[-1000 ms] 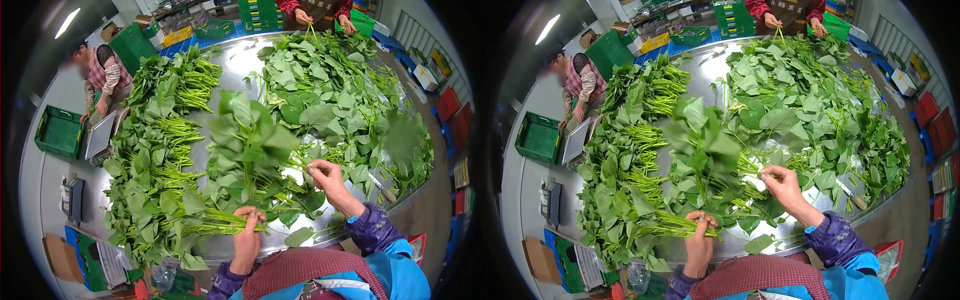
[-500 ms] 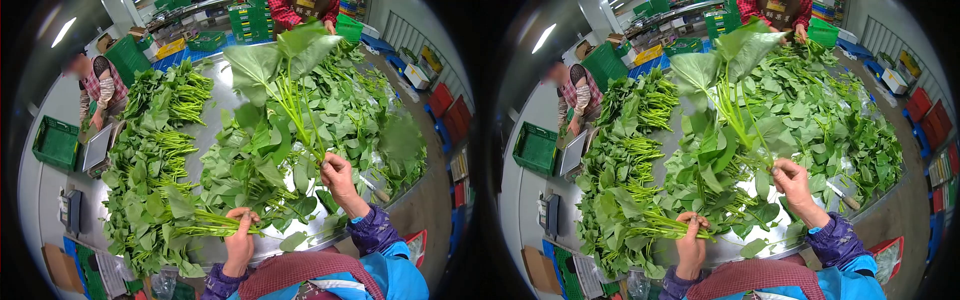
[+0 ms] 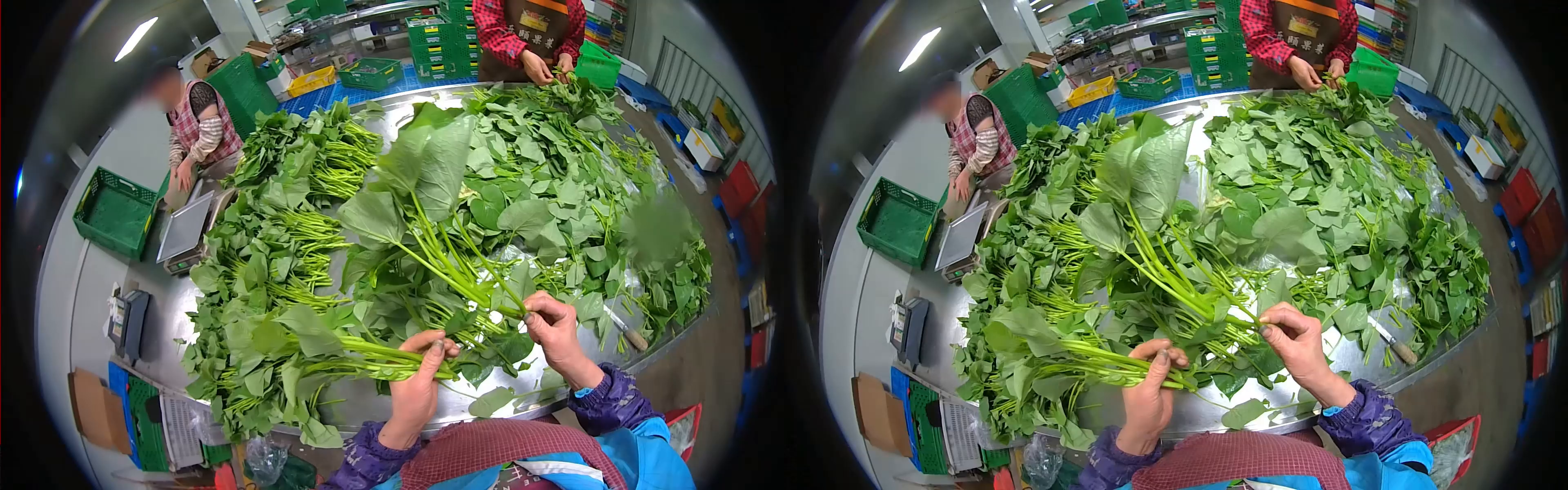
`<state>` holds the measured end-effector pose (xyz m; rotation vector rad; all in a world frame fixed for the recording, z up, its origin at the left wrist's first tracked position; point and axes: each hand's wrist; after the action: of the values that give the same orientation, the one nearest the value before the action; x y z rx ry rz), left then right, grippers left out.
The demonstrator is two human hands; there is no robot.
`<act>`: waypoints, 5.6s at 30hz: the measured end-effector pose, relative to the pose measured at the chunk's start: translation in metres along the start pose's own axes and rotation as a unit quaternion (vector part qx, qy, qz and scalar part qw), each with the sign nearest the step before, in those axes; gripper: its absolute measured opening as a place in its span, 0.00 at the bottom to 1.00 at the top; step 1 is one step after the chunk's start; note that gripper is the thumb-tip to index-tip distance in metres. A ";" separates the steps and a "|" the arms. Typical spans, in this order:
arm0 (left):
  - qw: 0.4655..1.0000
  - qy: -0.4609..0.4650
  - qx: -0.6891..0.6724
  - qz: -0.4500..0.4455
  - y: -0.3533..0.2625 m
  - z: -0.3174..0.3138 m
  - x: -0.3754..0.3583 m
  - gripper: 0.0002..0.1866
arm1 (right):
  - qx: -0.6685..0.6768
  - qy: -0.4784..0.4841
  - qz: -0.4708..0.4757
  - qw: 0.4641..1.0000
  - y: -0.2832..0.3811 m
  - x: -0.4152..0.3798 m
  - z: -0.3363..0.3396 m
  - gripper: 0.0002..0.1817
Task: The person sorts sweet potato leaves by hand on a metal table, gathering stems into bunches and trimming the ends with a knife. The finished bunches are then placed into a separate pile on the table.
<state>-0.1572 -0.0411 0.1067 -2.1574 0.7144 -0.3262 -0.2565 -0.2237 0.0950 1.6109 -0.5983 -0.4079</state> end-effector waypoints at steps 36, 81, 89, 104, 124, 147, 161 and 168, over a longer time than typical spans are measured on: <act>0.981 0.049 -0.146 -0.121 -0.015 0.068 -0.031 0.07 | 0.340 -0.109 0.005 0.934 -0.002 0.061 0.045 0.18; 0.991 -0.090 -0.008 0.101 0.034 0.027 -0.029 0.07 | -0.267 0.153 0.177 0.935 -0.028 -0.023 -0.048 0.06; 0.975 -0.175 -0.114 0.074 0.014 0.045 -0.022 0.05 | 0.088 -0.066 -0.146 0.983 -0.014 0.013 0.002 0.11; 0.987 -0.150 -0.019 -0.060 0.001 0.051 -0.021 0.04 | 0.093 0.109 -0.219 0.965 -0.032 0.010 -0.011 0.07; 0.969 -0.215 0.029 -0.118 -0.009 0.046 -0.021 0.04 | -0.469 0.111 0.139 0.865 -0.097 0.018 -0.023 0.13; 0.991 -0.080 0.047 0.094 0.020 0.025 -0.004 0.11 | 0.126 0.296 -0.268 0.908 -0.024 -0.013 -0.025 0.14; 0.989 -0.051 0.007 0.140 0.037 0.027 -0.016 0.15 | 0.028 0.128 -0.223 0.966 -0.032 -0.022 -0.037 0.12; 0.991 -0.083 -0.020 0.106 0.026 0.025 -0.015 0.13 | 0.188 -0.033 -0.145 0.971 -0.005 0.004 -0.005 0.09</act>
<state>-0.1677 -0.0296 0.0703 -2.0943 0.8504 -0.0204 -0.2493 -0.2216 0.0908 2.0667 -0.5098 -0.5915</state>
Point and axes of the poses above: each hand's wrist, its own x-axis towards the middle knuckle, its own z-axis out of the back of the hand, y = z × x
